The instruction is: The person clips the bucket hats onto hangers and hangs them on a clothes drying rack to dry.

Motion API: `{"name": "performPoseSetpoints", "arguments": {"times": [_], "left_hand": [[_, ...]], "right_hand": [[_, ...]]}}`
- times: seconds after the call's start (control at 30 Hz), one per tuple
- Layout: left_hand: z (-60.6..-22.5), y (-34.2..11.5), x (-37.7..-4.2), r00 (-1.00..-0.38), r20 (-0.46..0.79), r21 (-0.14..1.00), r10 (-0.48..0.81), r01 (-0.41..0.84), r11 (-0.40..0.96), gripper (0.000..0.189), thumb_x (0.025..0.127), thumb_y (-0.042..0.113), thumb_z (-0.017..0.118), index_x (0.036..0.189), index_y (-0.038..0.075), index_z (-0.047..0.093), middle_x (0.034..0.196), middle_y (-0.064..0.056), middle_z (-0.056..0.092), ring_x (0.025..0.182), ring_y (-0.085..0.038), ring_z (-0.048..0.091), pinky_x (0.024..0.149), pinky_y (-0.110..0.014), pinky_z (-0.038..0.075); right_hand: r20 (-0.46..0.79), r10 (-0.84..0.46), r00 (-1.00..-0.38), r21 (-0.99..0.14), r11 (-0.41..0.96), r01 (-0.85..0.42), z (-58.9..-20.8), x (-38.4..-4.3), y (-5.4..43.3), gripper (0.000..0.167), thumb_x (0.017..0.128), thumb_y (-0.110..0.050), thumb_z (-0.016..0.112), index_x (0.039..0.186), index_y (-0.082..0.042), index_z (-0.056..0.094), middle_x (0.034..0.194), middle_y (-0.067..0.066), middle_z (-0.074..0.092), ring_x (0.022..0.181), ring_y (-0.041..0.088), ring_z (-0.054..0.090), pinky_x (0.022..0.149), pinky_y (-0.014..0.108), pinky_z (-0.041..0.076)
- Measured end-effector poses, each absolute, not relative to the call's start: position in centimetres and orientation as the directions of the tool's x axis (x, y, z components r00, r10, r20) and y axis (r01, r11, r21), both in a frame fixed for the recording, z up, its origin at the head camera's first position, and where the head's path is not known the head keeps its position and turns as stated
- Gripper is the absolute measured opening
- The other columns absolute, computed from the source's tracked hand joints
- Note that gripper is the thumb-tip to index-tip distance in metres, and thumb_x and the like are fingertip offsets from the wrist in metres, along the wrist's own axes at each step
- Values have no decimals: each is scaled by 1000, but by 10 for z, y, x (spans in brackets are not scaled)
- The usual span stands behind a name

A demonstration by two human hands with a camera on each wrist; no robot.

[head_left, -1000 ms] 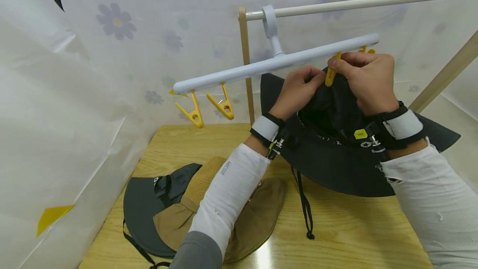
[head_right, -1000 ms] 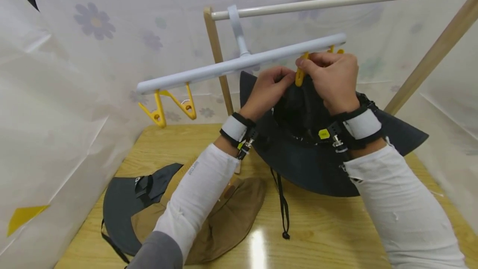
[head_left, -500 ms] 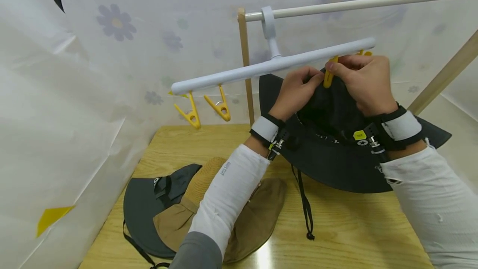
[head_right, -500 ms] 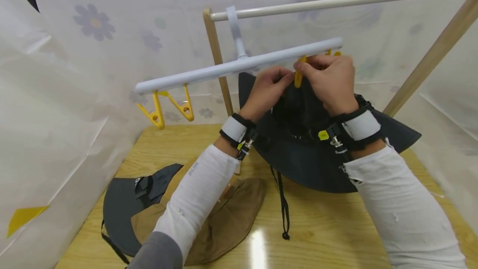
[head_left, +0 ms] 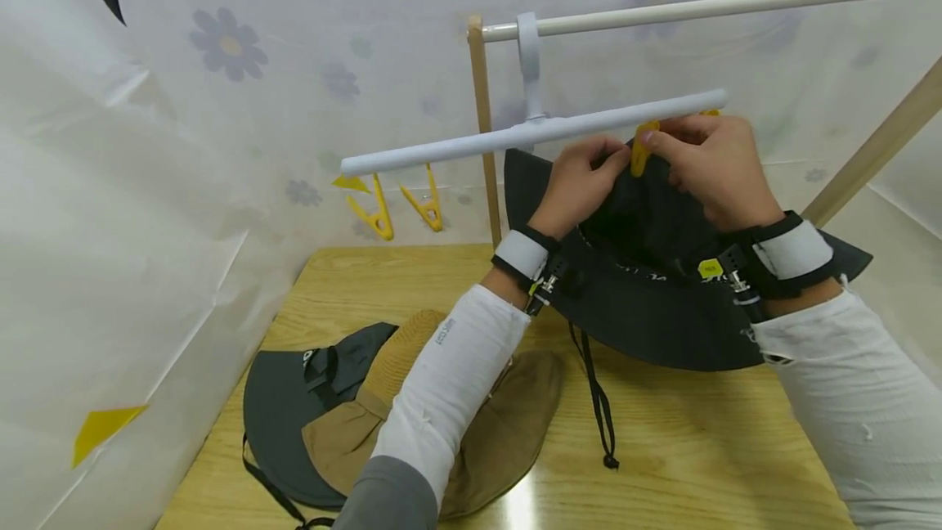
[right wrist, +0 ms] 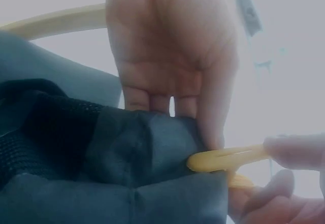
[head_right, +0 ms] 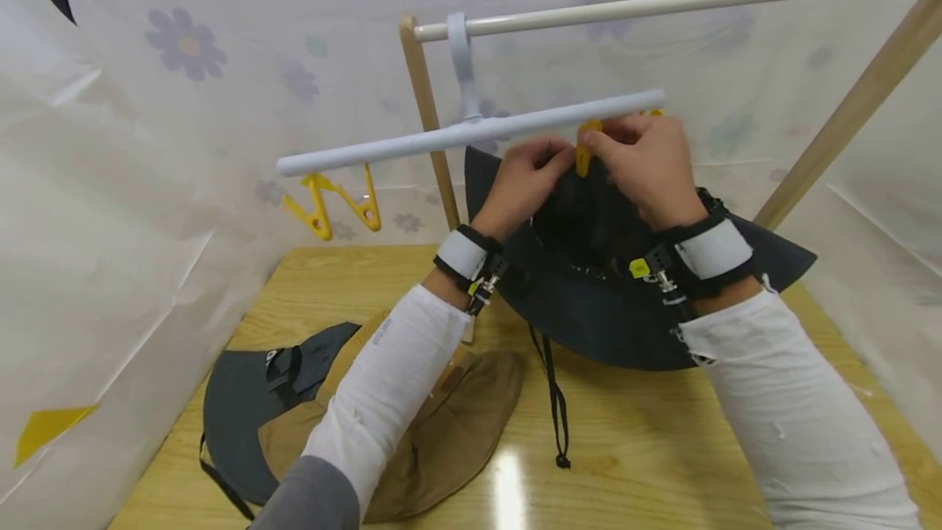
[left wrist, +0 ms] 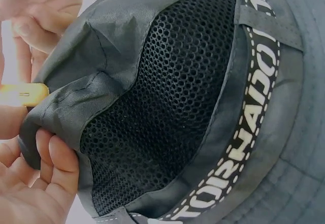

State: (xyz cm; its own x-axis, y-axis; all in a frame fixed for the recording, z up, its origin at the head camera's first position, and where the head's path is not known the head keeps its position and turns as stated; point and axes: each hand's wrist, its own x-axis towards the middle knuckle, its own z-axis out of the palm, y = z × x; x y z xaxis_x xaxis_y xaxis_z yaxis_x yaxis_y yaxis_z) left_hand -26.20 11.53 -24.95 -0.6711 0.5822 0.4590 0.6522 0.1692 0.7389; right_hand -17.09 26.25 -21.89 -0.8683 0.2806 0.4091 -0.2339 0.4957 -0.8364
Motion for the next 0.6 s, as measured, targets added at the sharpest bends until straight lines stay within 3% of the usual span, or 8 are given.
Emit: {"name": "performPoseSetpoints", "arguments": {"times": [0.4, 0.6], "left_hand": [[-272, 114, -269, -699, 438, 758, 565, 625, 185, 25, 104, 23, 53, 116, 7, 69, 112, -8, 71, 96, -15, 63, 80, -16, 46], [-280, 114, -269, -707, 441, 751, 553, 628, 203, 25, 104, 23, 54, 115, 9, 70, 109, -7, 71, 92, -14, 63, 78, -17, 46]], "right_hand": [[312, 154, -938, -790, 591, -166, -236, -173, 264, 46, 101, -34, 56, 124, 4, 64, 83, -18, 58, 59, 10, 57, 56, 22, 51], [257, 130, -958, -795, 592, -133, -245, -171, 264, 48, 102, -34, 53, 129, 5, 60, 97, -1, 60, 62, 8, 59, 60, 21, 53]]}}
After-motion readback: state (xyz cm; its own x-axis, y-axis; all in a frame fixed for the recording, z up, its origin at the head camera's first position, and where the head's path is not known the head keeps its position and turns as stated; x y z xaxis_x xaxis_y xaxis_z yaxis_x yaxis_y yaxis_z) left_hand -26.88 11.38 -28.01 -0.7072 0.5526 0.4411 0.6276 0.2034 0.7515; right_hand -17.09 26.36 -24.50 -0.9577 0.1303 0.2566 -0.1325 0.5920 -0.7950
